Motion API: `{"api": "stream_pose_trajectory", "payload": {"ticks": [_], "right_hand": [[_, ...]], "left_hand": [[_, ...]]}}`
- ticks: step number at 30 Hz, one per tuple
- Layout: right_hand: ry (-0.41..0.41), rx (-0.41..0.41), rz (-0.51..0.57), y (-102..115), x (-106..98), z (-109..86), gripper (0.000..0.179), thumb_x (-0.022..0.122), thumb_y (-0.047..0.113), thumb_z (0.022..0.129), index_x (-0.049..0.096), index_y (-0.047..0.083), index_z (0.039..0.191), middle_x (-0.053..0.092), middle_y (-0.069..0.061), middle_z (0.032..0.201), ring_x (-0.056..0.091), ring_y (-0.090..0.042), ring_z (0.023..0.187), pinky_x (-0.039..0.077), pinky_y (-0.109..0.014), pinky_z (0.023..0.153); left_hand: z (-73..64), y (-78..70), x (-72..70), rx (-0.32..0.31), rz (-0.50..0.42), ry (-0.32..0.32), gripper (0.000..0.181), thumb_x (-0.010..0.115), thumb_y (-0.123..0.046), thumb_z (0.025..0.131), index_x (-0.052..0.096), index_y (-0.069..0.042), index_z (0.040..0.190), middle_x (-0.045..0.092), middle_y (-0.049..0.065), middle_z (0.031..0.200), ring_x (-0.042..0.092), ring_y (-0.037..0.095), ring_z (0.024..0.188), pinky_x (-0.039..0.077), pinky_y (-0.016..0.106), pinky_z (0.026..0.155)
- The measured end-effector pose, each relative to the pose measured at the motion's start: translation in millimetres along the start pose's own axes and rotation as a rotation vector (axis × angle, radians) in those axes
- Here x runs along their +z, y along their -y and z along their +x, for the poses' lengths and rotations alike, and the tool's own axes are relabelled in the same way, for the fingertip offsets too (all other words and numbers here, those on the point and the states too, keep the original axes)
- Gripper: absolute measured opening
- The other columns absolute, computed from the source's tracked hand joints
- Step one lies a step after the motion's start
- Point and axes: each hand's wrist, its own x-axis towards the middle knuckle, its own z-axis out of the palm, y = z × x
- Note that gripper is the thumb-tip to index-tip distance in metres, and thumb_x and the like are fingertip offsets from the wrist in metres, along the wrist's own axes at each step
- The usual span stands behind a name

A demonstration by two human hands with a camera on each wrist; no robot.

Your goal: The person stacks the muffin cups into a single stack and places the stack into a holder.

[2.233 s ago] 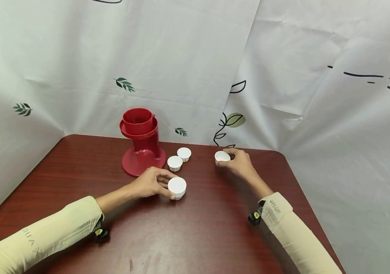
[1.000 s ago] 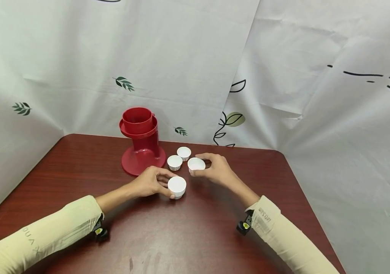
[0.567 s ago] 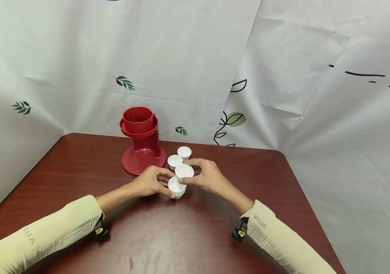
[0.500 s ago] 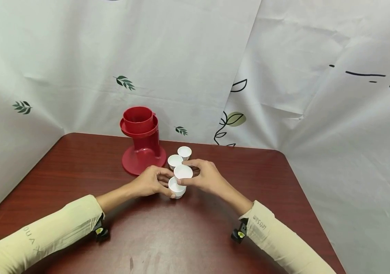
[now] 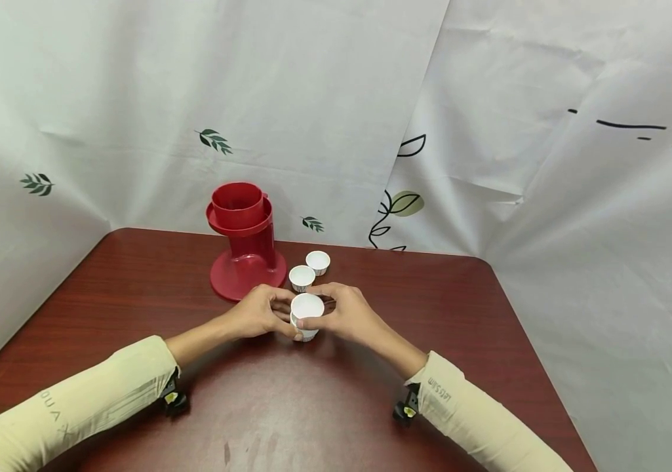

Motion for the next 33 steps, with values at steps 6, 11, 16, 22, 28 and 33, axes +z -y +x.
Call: {"api": "stream_pose_trajectory", "payload": {"ticks": [6,11,16,22,28,33], "right_hand": [[-0.001,-0.028,-0.042,-4.8,5.9,-1.2,0.060,0.101,0.020,0.084,0.079,0.004,0.137,0.084,-0.013,0.128,0.082,-0.019,0.108,0.072,-0.043,0.097],[-0.015,-0.030,-0.032,-9.2,8.9,-2.5,0.061,0.101,0.016,0.083,0.078,0.002,0.137,0.083,-0.016,0.130,0.083,-0.024,0.111,0.071,-0.042,0.097],[-0.015,0.000,0.005,-13.1,10.4,-4.8,0.060,0.101,0.020,0.084,0.079,0.005,0.137,0.083,-0.013,0.131,0.083,-0.024,0.113,0.071,-0.044,0.100],[-0.004,0.021,0.079,-19.1,11.7,-7.2,0.056,0.099,0.022,0.087,0.079,0.008,0.137,0.083,-0.010,0.132,0.083,-0.022,0.117,0.070,-0.033,0.100],[-0.019,0.032,0.146,-23.0,13.7,-10.3,0.056,0.099,0.021,0.087,0.079,0.006,0.137,0.083,-0.012,0.134,0.083,-0.027,0.119,0.069,-0.028,0.099],[-0.044,0.042,0.160,-24.9,14.8,-11.7,0.055,0.101,0.019,0.085,0.081,0.004,0.134,0.083,-0.014,0.133,0.084,-0.027,0.117,0.069,-0.028,0.098]], "left_hand": [[-0.9,-0.5,-0.2,0.005,0.015,-0.011,0.051,0.098,-0.003,0.078,0.080,0.003,0.125,0.086,0.016,0.116,0.085,0.023,0.109,0.071,0.035,0.099],[-1.3,-1.1,-0.6,-0.006,0.008,-0.013,0.052,0.099,-0.003,0.077,0.081,0.001,0.126,0.085,0.015,0.118,0.085,0.025,0.111,0.071,0.035,0.099],[-1.5,-0.8,-0.6,0.005,0.000,-0.007,0.054,0.100,-0.004,0.078,0.081,0.001,0.127,0.086,0.014,0.119,0.085,0.025,0.112,0.071,0.034,0.099],[-2.7,-1.5,-0.4,0.017,0.010,-0.003,0.054,0.101,-0.006,0.078,0.081,0.000,0.128,0.087,0.013,0.117,0.085,0.022,0.109,0.071,0.033,0.098],[-2.9,-1.5,-0.5,0.022,0.018,-0.002,0.054,0.102,-0.008,0.078,0.082,-0.001,0.127,0.087,0.011,0.115,0.085,0.019,0.106,0.071,0.032,0.096],[-1.9,-0.5,-0.6,0.018,0.021,-0.001,0.054,0.103,-0.008,0.078,0.082,-0.002,0.128,0.087,0.010,0.116,0.085,0.019,0.107,0.071,0.032,0.097]]}}
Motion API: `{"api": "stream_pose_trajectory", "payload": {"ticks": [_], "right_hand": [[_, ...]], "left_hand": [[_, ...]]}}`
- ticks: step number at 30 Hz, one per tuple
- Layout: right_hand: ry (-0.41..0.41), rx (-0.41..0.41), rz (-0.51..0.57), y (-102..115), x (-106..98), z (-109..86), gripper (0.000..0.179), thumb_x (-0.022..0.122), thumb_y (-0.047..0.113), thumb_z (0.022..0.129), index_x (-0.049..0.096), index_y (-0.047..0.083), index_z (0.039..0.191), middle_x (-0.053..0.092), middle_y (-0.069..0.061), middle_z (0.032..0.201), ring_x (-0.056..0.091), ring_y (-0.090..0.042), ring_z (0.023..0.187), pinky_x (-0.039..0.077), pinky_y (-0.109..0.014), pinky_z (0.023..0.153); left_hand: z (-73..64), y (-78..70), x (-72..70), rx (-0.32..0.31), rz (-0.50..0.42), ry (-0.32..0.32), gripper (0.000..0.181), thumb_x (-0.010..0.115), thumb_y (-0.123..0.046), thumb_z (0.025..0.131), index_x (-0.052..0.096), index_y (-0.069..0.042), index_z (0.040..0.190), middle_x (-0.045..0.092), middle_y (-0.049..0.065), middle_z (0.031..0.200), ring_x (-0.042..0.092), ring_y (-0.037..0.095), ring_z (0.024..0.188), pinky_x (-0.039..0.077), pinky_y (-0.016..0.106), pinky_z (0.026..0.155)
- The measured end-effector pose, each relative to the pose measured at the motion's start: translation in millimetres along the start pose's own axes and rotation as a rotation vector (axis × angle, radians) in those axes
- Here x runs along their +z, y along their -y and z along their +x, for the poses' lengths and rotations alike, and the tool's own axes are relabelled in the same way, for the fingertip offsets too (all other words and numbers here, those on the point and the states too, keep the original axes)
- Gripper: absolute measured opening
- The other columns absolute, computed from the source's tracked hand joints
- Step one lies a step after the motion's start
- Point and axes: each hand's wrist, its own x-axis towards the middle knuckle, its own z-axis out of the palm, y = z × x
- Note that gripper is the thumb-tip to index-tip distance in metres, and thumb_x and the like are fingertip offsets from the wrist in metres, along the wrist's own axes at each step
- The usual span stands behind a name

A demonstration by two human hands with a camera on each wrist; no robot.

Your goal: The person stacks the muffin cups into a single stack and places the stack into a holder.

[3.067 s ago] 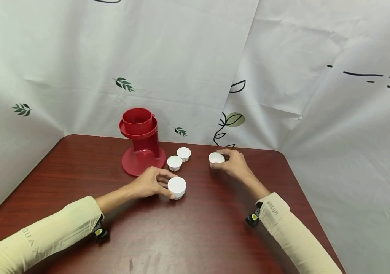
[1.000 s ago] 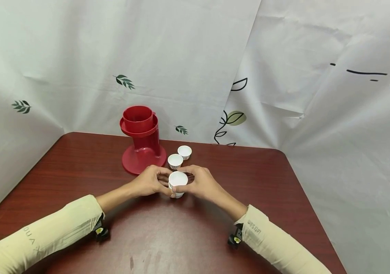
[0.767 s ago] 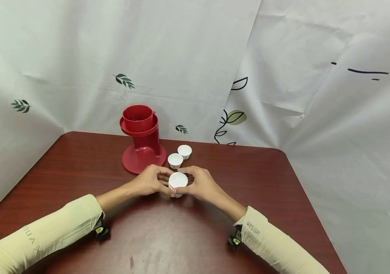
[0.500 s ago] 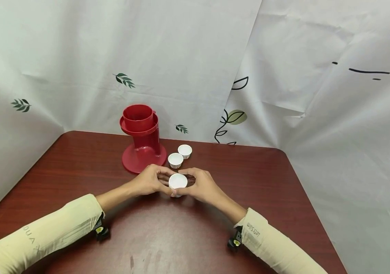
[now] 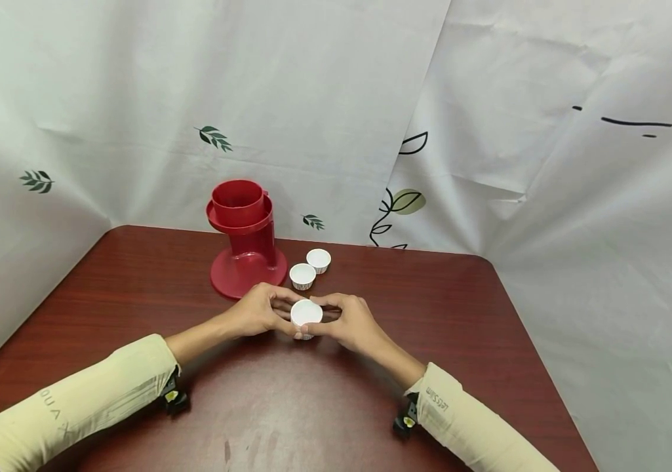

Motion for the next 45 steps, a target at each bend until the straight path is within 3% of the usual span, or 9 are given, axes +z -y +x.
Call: {"api": "stream_pose_trajectory", "payload": {"ticks": [14,30,36,45], "right_hand": [[-0.001,0.008,0.051,-5.0,0.6,2.2,0.054,0.101,0.012,0.083,0.082,0.000,0.132,0.082,-0.018,0.135,0.084,-0.028,0.116,0.070,-0.028,0.096],[0.055,0.005,0.014,-1.0,-6.5,7.4,0.052,0.097,0.017,0.089,0.080,0.003,0.136,0.084,-0.015,0.128,0.085,-0.028,0.113,0.071,-0.027,0.093],[0.002,0.010,0.002,-2.5,-17.3,22.1,0.051,0.089,0.026,0.097,0.077,0.002,0.140,0.086,-0.014,0.124,0.085,-0.025,0.112,0.069,-0.029,0.096],[-0.055,0.052,-0.088,-13.9,-27.3,51.2,0.053,0.092,0.033,0.093,0.080,0.006,0.138,0.086,-0.012,0.126,0.083,-0.029,0.119,0.069,-0.041,0.104]], "left_hand": [[-0.3,1.3,-0.2,-0.006,-0.017,-0.001,0.055,0.102,-0.006,0.078,0.082,0.000,0.129,0.087,0.013,0.120,0.085,0.022,0.111,0.071,0.032,0.097],[-0.2,0.2,0.4,0.001,-0.011,-0.002,0.055,0.102,-0.005,0.077,0.081,0.001,0.128,0.086,0.014,0.118,0.086,0.026,0.111,0.071,0.033,0.097],[-0.8,-1.0,0.5,0.006,-0.005,-0.011,0.058,0.102,-0.003,0.076,0.080,0.002,0.128,0.085,0.016,0.119,0.086,0.027,0.111,0.071,0.034,0.097],[-1.3,-1.3,0.9,0.006,-0.011,-0.006,0.054,0.102,-0.003,0.077,0.081,0.003,0.127,0.086,0.015,0.118,0.086,0.027,0.111,0.071,0.035,0.098]]}}
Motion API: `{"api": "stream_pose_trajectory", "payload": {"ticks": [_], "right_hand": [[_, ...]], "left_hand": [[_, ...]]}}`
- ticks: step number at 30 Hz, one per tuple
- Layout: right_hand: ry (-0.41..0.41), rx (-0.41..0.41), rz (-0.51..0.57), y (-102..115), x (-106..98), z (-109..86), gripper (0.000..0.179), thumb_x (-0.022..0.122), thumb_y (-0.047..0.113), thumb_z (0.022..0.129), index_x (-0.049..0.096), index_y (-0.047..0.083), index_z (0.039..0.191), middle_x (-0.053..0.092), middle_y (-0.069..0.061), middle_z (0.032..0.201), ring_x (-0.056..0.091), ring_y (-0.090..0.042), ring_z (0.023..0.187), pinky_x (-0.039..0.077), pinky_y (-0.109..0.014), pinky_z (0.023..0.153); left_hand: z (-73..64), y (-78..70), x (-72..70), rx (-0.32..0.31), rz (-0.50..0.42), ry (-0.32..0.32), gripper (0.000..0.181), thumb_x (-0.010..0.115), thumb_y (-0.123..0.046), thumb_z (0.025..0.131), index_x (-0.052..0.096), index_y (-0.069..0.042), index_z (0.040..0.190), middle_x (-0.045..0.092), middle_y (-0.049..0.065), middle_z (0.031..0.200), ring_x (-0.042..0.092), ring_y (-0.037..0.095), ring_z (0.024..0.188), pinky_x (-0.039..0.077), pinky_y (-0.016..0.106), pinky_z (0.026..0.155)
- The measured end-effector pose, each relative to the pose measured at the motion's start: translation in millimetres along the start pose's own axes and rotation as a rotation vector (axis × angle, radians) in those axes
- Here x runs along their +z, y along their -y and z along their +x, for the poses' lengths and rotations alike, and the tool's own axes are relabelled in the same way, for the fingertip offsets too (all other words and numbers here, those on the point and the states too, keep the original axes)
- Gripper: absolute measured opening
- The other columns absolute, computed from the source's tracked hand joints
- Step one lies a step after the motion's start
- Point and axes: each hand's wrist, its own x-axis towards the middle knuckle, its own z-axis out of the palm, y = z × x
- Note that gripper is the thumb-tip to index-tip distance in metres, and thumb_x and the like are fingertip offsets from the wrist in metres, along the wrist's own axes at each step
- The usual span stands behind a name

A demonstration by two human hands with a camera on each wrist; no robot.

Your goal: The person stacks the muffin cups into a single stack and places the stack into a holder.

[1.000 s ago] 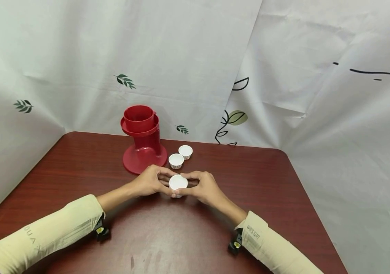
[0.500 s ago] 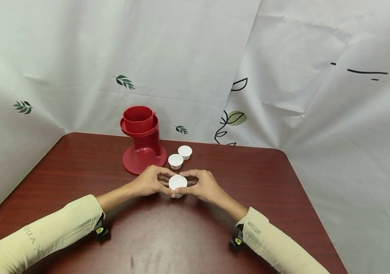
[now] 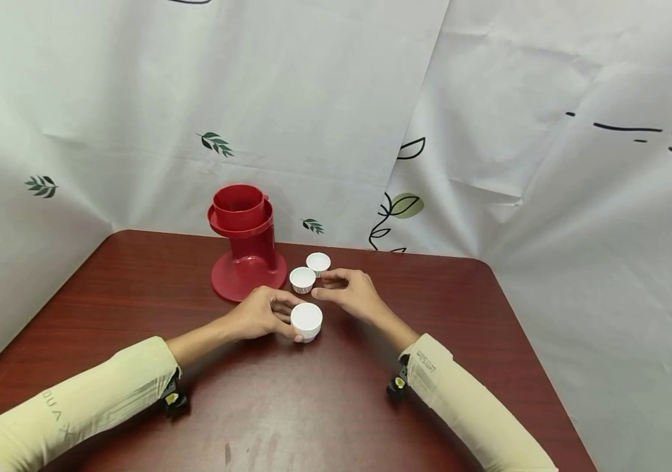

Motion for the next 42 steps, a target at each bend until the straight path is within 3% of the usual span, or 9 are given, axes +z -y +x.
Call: {"api": "stream_pose_trajectory", "payload": {"ticks": [7,23,33,42], "right_hand": [[0.002,0.018,-0.076,-7.1,1.7,16.9,0.053,0.095,0.031,0.090,0.081,0.005,0.135,0.085,-0.016,0.126,0.082,-0.030,0.119,0.069,-0.046,0.106],[0.005,0.041,-0.134,-11.6,12.2,40.4,0.062,0.101,0.034,0.083,0.081,0.006,0.134,0.085,-0.010,0.125,0.083,-0.025,0.113,0.069,-0.041,0.102],[-0.002,0.040,-0.124,-9.1,24.3,45.4,0.065,0.102,0.029,0.082,0.078,0.003,0.137,0.087,-0.012,0.119,0.084,-0.023,0.110,0.070,-0.036,0.097],[-0.028,0.021,-0.111,-9.7,28.5,46.1,0.056,0.100,0.028,0.085,0.081,0.004,0.131,0.087,-0.012,0.116,0.084,-0.023,0.108,0.070,-0.034,0.094]], "left_hand": [[0.0,1.5,0.3,0.001,-0.005,0.001,0.053,0.101,-0.003,0.078,0.081,0.003,0.127,0.086,0.015,0.117,0.086,0.028,0.111,0.071,0.035,0.098],[0.7,2.3,0.2,0.000,-0.004,-0.002,0.054,0.102,-0.003,0.077,0.081,0.002,0.127,0.086,0.015,0.117,0.086,0.026,0.111,0.071,0.035,0.098],[0.9,2.5,1.1,-0.013,-0.012,-0.007,0.057,0.102,-0.002,0.076,0.080,0.003,0.128,0.086,0.017,0.116,0.086,0.026,0.109,0.071,0.035,0.097],[0.0,2.3,0.3,-0.015,-0.002,-0.016,0.057,0.102,-0.003,0.075,0.081,0.003,0.128,0.086,0.016,0.115,0.086,0.025,0.107,0.071,0.035,0.097]]}}
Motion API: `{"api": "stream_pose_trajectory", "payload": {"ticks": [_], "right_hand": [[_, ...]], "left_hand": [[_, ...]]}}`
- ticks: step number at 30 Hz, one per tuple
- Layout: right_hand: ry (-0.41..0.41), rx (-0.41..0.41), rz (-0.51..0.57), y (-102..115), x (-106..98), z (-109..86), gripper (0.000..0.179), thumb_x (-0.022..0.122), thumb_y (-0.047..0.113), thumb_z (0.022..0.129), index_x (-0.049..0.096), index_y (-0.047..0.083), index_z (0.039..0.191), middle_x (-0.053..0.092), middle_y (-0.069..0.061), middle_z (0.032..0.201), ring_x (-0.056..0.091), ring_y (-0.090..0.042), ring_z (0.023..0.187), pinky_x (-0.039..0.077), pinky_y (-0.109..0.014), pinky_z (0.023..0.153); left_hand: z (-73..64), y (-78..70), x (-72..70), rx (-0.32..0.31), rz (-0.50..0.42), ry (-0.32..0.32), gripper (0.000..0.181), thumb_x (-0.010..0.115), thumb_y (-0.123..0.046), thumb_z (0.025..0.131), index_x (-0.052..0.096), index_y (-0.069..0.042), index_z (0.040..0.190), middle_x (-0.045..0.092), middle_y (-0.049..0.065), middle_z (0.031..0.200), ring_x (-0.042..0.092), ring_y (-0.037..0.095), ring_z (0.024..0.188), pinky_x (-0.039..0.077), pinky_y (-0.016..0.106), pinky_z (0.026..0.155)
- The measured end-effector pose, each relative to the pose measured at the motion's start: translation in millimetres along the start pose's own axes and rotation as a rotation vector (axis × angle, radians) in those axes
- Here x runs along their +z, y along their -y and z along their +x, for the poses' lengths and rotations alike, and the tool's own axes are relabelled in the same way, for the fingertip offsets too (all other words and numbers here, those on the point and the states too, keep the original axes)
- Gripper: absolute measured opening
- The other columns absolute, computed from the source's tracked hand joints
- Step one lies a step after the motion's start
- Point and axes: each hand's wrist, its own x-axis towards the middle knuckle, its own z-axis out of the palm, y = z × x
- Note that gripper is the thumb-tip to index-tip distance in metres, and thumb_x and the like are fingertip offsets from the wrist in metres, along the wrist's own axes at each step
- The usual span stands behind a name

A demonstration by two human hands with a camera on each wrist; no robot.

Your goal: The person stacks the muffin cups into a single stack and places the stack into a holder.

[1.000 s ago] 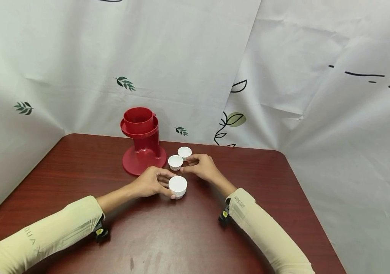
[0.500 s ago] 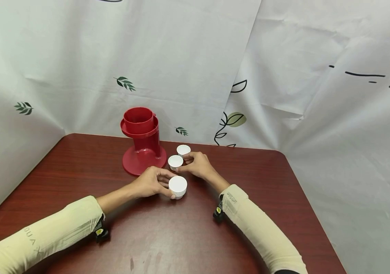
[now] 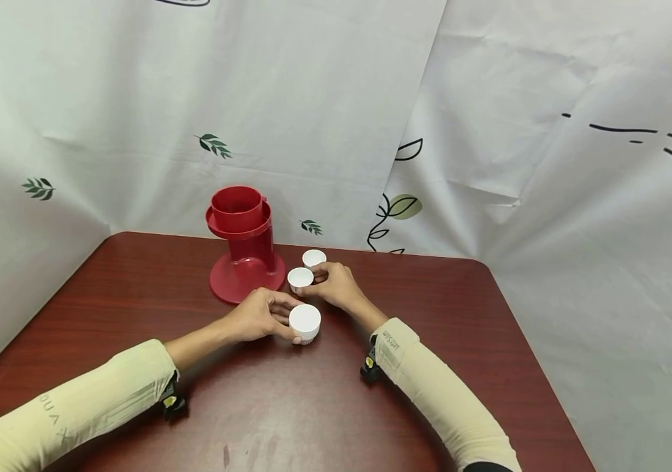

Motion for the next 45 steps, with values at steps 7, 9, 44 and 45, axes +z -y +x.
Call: {"api": "stream_pose_trajectory", "payload": {"ticks": [7,9,44,45], "right_hand": [[-0.014,-0.005,0.027,-1.7,2.2,0.8,0.060,0.101,0.026,0.083,0.079,0.005,0.135,0.086,-0.013,0.120,0.083,-0.025,0.111,0.070,-0.037,0.098],[-0.013,-0.008,0.032,-1.4,3.7,1.4,0.063,0.102,0.026,0.083,0.078,0.004,0.137,0.086,-0.014,0.120,0.083,-0.026,0.111,0.070,-0.037,0.098],[-0.080,-0.045,0.127,-11.5,-20.6,-11.4,0.057,0.100,0.020,0.081,0.081,0.003,0.132,0.085,-0.018,0.123,0.083,-0.031,0.115,0.070,-0.036,0.098],[-0.080,-0.046,0.133,-11.9,-21.9,-12.6,0.057,0.100,0.019,0.082,0.081,0.003,0.133,0.085,-0.018,0.123,0.084,-0.030,0.114,0.070,-0.034,0.097]], "left_hand": [[-1.0,0.2,0.0,0.001,-0.006,0.002,0.056,0.102,-0.003,0.076,0.081,0.003,0.128,0.086,0.015,0.116,0.086,0.027,0.109,0.071,0.035,0.097],[-1.3,0.1,-0.1,0.000,-0.008,0.003,0.056,0.102,-0.003,0.077,0.081,0.003,0.128,0.086,0.015,0.116,0.086,0.027,0.109,0.071,0.035,0.097],[-0.5,0.7,-0.4,0.019,0.008,0.014,0.056,0.102,-0.003,0.077,0.081,0.003,0.128,0.086,0.016,0.118,0.086,0.026,0.109,0.071,0.036,0.098],[-0.5,0.6,-0.3,0.019,0.007,0.015,0.056,0.102,-0.003,0.077,0.080,0.003,0.128,0.086,0.016,0.118,0.086,0.026,0.109,0.071,0.036,0.098]]}}
